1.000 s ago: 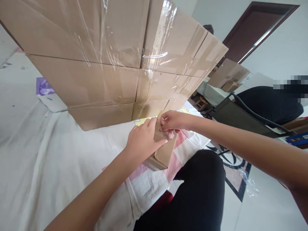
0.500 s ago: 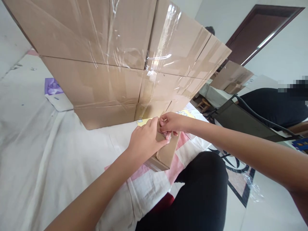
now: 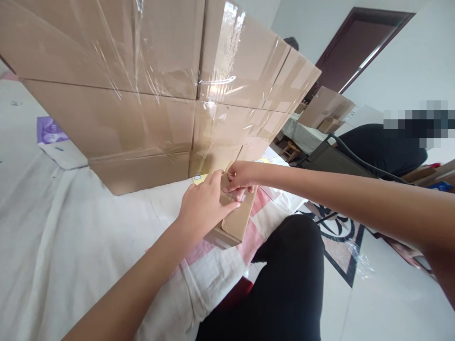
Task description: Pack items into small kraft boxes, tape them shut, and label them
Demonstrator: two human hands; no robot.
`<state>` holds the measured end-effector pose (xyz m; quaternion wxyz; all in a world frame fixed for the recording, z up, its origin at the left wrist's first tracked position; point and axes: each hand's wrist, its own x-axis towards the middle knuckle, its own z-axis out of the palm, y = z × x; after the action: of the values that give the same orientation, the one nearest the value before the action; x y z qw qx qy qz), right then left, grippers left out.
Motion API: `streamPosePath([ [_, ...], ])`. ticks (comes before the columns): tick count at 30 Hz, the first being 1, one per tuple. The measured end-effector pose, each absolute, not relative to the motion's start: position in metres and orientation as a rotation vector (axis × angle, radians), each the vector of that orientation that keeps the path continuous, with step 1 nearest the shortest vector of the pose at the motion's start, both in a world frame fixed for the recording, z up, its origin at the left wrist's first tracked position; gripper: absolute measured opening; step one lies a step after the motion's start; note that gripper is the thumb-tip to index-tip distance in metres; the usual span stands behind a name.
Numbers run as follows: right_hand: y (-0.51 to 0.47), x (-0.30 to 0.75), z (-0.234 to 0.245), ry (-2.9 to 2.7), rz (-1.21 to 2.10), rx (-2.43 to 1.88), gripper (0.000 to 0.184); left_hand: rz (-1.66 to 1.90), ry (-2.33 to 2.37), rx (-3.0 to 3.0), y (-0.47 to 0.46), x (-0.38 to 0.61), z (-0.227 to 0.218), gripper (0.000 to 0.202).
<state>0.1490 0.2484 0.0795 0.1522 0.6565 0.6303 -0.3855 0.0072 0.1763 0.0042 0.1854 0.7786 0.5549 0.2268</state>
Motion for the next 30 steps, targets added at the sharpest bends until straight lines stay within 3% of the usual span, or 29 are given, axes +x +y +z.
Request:
streamPosePath([
  [10, 0.242, 0.144, 0.084, 1.926, -0.806, 1.827, 0.023, 0.616, 1.578, 2.177, 0.177, 0.008, 0.005, 0.076],
  [15, 0.248, 0.147, 0.08, 1.883, -0.841, 1.829, 0.023, 0.614, 1.585, 2.178, 0.176, 0.008, 0.006, 0.075],
  [30, 0.229, 0.175, 0.079, 1.935, -0.827, 1.839, 0.05, 0.674, 1.565, 2.213, 0.176, 0.006, 0.002, 0.07],
])
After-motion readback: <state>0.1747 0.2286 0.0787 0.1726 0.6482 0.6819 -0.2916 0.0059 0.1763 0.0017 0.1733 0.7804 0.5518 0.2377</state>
